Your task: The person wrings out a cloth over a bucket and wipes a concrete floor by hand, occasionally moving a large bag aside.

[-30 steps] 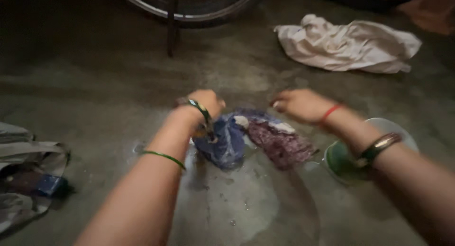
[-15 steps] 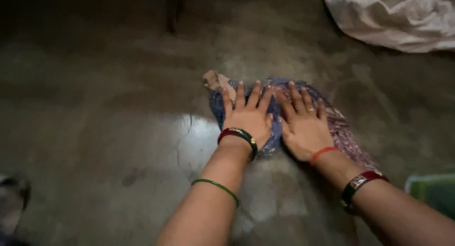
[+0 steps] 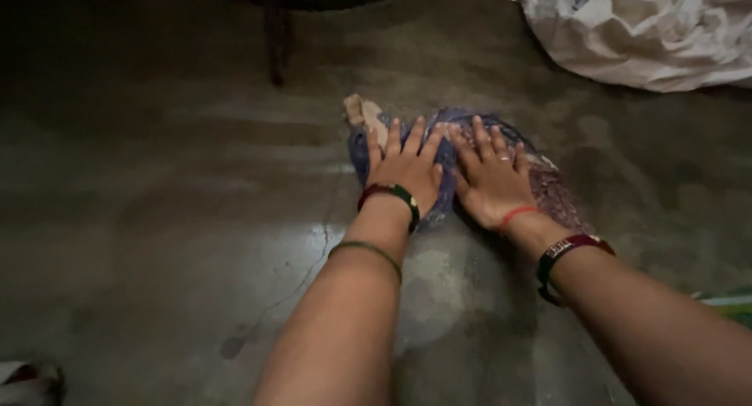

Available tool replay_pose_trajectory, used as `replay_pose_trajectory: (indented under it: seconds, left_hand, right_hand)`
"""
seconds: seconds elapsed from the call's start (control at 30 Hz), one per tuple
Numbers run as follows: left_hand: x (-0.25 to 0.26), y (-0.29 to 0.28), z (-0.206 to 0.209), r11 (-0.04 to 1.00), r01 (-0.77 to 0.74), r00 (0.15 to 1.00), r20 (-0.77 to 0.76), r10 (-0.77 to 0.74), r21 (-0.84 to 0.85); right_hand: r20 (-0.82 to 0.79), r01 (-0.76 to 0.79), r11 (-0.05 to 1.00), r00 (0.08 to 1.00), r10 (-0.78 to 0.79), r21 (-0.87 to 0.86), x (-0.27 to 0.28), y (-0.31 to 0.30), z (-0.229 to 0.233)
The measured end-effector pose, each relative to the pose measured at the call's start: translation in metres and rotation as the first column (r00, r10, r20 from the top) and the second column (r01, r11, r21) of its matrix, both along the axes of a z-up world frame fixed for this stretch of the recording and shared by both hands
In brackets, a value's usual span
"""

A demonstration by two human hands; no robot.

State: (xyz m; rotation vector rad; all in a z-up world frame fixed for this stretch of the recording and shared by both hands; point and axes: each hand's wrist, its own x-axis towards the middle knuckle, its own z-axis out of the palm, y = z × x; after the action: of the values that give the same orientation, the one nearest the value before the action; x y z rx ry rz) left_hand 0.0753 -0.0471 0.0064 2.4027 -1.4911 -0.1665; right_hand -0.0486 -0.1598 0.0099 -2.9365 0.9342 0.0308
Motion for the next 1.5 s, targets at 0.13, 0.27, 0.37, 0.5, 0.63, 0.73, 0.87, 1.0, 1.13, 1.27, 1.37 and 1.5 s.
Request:
replay_pose_trajectory:
  seconds: [0.13,0.27,0.37,0.5,0.63,0.73,0.87,1.0,1.13,1.27,1.37,1.5]
  left_hand:
    - [-0.014,0.035,-0.005,1.000,0.024,0.999,0.041,-0.025,0.019]
    - [-0.042,0.077,-0.002,0.999,0.048,0.999,0.020,-0.048,0.020]
    - [-0.066,0.116,-0.001,0.988,0.064,0.998,0.001,-0.065,-0.137]
    - [-0.081,0.152,0.006,0.989,0.119,0.993,-0.004,-0.120,-0.090]
    - [-0.080,0.144,0.014,0.993,0.105,0.994,-0.015,-0.106,-0.050]
    - [-0.080,0.144,0.013,0.991,0.108,0.994,-0.008,-0.109,-0.079]
    - [-0.077,0.136,0.008,0.988,0.101,0.994,0.058,-0.095,-0.118]
    - [-0.079,0.131,0.001,0.999,0.036,0.998,0.057,-0.035,-0.017]
    - [-0.068,0.115,-0.003,0.999,-0.047,0.988,0.149,0.047,0.001]
    - [-0.067,0.117,-0.003,0.994,-0.055,0.987,0.153,0.041,0.089]
    - [-0.065,0.118,0.000,0.992,-0.057,0.984,0.173,0.038,0.111]
    - [-0.066,0.119,0.000,0.992,-0.067,0.972,0.230,0.042,0.103]
  right_hand:
    - [-0.046,0.005,1.000,0.999,-0.006,-0.020,-0.019,0.028,-0.004]
    - [0.032,-0.056,0.998,0.998,0.057,-0.037,-0.044,0.070,0.001]
    - [0.224,-0.083,0.995,0.972,0.070,0.047,-0.074,0.109,0.007]
    - [0.281,0.027,0.982,0.956,-0.080,0.187,-0.089,0.134,0.017]
    - [0.296,-0.006,0.989,0.954,-0.039,0.149,-0.083,0.135,0.019]
    - [0.291,-0.048,0.998,0.956,0.034,0.042,-0.078,0.131,0.017]
    - [0.287,-0.113,0.994,0.952,0.109,-0.005,-0.064,0.119,0.013]
    - [0.264,-0.162,0.985,0.949,0.173,-0.066,-0.043,0.105,0.009]
    - [0.274,-0.189,0.978,0.939,0.206,-0.088,-0.024,0.092,0.006]
    - [0.340,-0.171,0.985,0.925,0.170,-0.028,-0.022,0.098,-0.002]
    - [0.356,-0.152,0.988,0.922,0.150,-0.020,-0.021,0.097,-0.001]
    - [0.354,-0.112,0.994,0.930,0.097,0.021,-0.022,0.102,0.000]
